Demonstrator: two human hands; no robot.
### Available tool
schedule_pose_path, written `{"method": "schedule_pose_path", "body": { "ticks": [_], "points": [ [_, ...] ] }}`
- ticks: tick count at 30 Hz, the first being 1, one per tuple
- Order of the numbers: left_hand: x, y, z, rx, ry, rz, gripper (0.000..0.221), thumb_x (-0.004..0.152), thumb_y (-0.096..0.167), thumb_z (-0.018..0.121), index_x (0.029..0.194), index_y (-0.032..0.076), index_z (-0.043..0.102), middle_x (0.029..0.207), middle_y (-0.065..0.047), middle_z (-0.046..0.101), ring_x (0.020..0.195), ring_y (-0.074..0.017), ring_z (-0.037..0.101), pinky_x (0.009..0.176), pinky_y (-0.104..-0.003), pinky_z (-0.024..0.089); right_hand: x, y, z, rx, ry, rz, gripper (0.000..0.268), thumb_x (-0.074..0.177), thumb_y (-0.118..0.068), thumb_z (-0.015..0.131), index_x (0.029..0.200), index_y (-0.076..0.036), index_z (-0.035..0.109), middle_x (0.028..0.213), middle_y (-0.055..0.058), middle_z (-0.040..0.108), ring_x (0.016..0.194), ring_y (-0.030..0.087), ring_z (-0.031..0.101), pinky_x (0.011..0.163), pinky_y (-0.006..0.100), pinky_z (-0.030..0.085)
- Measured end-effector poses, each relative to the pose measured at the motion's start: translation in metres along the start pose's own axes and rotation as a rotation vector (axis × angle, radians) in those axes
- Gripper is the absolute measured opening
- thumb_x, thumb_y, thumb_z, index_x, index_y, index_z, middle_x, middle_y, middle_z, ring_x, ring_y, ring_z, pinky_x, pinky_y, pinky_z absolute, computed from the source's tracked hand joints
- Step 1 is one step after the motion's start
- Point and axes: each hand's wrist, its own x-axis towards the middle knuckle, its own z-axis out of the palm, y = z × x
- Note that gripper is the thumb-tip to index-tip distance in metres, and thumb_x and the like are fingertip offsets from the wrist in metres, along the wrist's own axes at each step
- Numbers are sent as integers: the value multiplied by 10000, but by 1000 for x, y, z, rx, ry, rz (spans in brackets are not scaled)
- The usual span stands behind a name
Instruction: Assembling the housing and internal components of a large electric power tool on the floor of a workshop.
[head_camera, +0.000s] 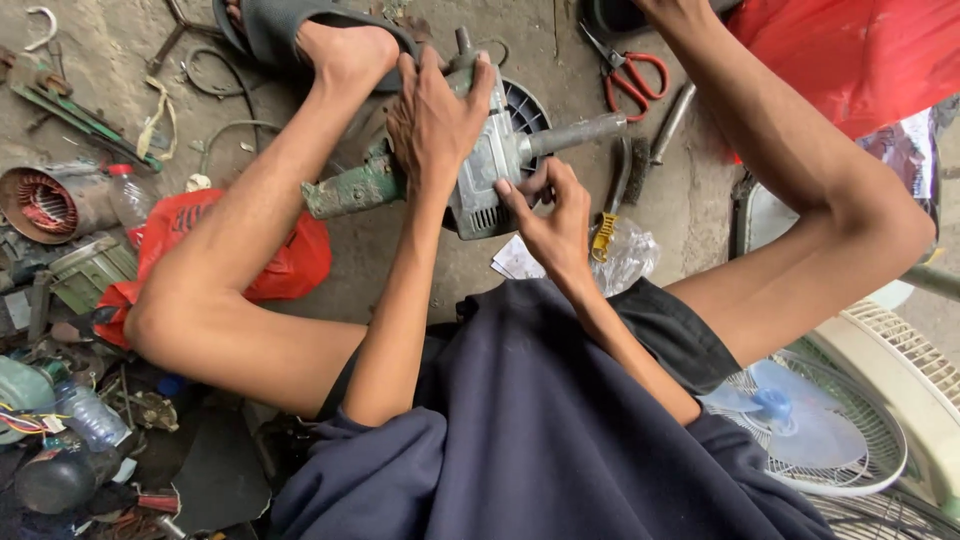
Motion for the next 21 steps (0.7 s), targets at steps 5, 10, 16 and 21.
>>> {"method": "schedule_pose_path", "body": {
  "ticks": [5,10,16,21],
  "points": [
    [0,-5,7,-28,44,43,693,1050,756,583,1085,72,681,1024,-169,684,664,-381,703,672,-550,558,40,-12,17,16,77,-197,383,1000,-103,930,866,-68,573,834,23,584,792,169,521,740,333,486],
    [7,-4,10,4,52,36,719,1045,759,613,1042,42,676,991,-193,678,632,-398,697,638,-550,545,17,-9,2,-17,43,-106,397,1000,-100,916,858,-63,547,838,24,597,844,192,530,790,346,486],
    [4,-6,6,-2,105,84,696,1064,733,622,1089,39,673,994,-188,675,660,-436,713,661,-566,564,83,2,13,-48,99,-236,391,1031,-149,922,843,-86,584,802,4,523,764,156,463,667,327,435],
    [6,-11,12,-16,33,44,762,1051,822,531,1052,71,660,969,-135,657,639,-322,679,634,-509,533,95,11,-51,409,-189,-25,271,1166,-136,837,1025,-79,613,895,45,692,723,172,772,681,297,734]
  ]
}}
